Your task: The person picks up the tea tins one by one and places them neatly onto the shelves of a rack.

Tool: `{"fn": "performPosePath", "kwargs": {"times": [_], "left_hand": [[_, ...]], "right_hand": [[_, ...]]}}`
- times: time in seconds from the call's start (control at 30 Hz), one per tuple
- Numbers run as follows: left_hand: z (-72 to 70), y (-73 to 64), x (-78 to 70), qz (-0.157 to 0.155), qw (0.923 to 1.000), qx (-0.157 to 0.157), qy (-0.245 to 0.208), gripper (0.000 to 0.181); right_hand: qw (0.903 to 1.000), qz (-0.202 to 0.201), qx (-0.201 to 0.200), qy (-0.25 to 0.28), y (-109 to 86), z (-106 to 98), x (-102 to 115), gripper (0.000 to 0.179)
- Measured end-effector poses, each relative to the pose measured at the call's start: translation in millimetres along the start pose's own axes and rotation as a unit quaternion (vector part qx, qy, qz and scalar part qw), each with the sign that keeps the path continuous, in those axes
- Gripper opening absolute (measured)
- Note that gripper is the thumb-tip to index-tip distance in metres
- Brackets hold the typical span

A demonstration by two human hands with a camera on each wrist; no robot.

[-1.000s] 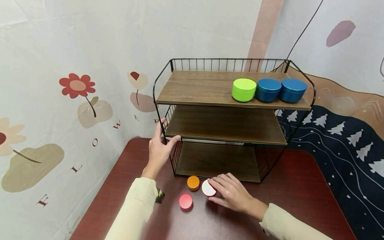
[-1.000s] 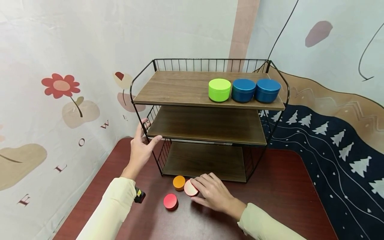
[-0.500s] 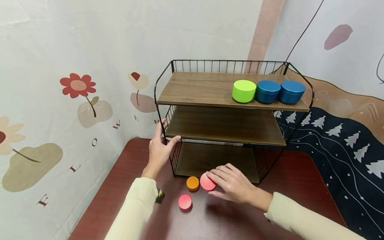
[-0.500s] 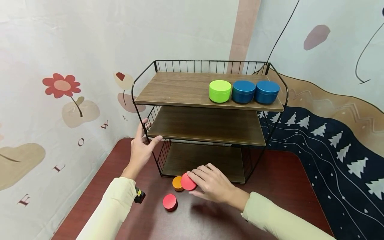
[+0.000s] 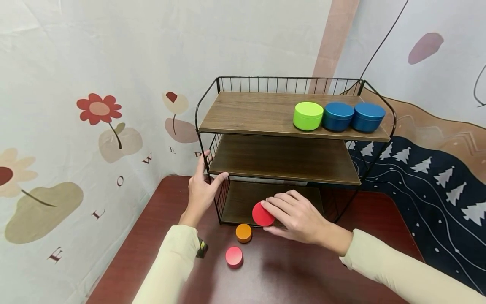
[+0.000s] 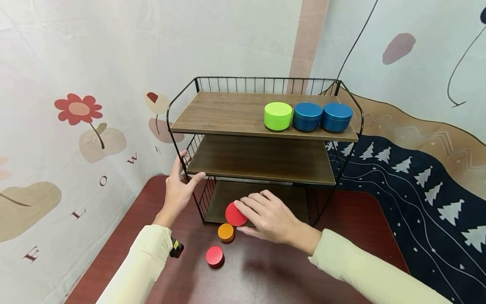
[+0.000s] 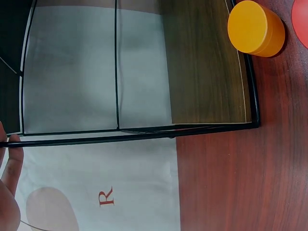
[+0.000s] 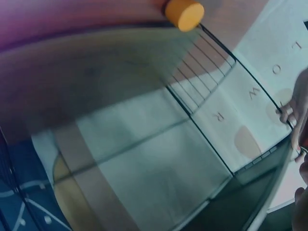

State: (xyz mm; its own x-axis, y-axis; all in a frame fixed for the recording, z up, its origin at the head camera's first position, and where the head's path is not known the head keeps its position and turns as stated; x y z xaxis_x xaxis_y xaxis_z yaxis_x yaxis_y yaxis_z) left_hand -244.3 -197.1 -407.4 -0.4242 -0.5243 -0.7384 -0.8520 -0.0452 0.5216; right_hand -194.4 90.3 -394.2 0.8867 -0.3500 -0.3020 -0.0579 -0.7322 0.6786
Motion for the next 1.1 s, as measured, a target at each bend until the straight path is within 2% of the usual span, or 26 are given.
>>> {"fn": "performPosePath", "kwargs": {"times": [0.67, 1.1], "left_hand": [[0.5, 0.0, 0.1, 0.001, 1.0, -0.004, 0.004, 0.079], [0.8, -0.6, 1.1, 0.0, 1.0, -0.003, 0.008, 0.078]], "right_hand": [[0.9974, -0.007, -0.027, -0.066, 55.2, -53.0, -49.0, 0.05], [0.9948, -0.007, -0.045, -0.091, 79.3, -75.9, -67.1, 0.049]]}}
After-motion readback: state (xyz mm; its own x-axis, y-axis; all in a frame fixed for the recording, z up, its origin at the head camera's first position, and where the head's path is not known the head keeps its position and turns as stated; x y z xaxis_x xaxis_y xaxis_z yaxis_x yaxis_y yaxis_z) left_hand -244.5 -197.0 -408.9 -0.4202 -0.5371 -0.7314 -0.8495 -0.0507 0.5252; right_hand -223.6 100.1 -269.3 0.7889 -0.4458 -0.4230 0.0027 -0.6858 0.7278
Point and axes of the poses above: each hand's wrist, its own y-axis towards the middle knuckle, its own z-axis out of the palm, x = y × z, the point moved 1 cm from there along y, towards the middle knuckle, and after that the axes turned 4 degrees about x, right-handed, at the moved point
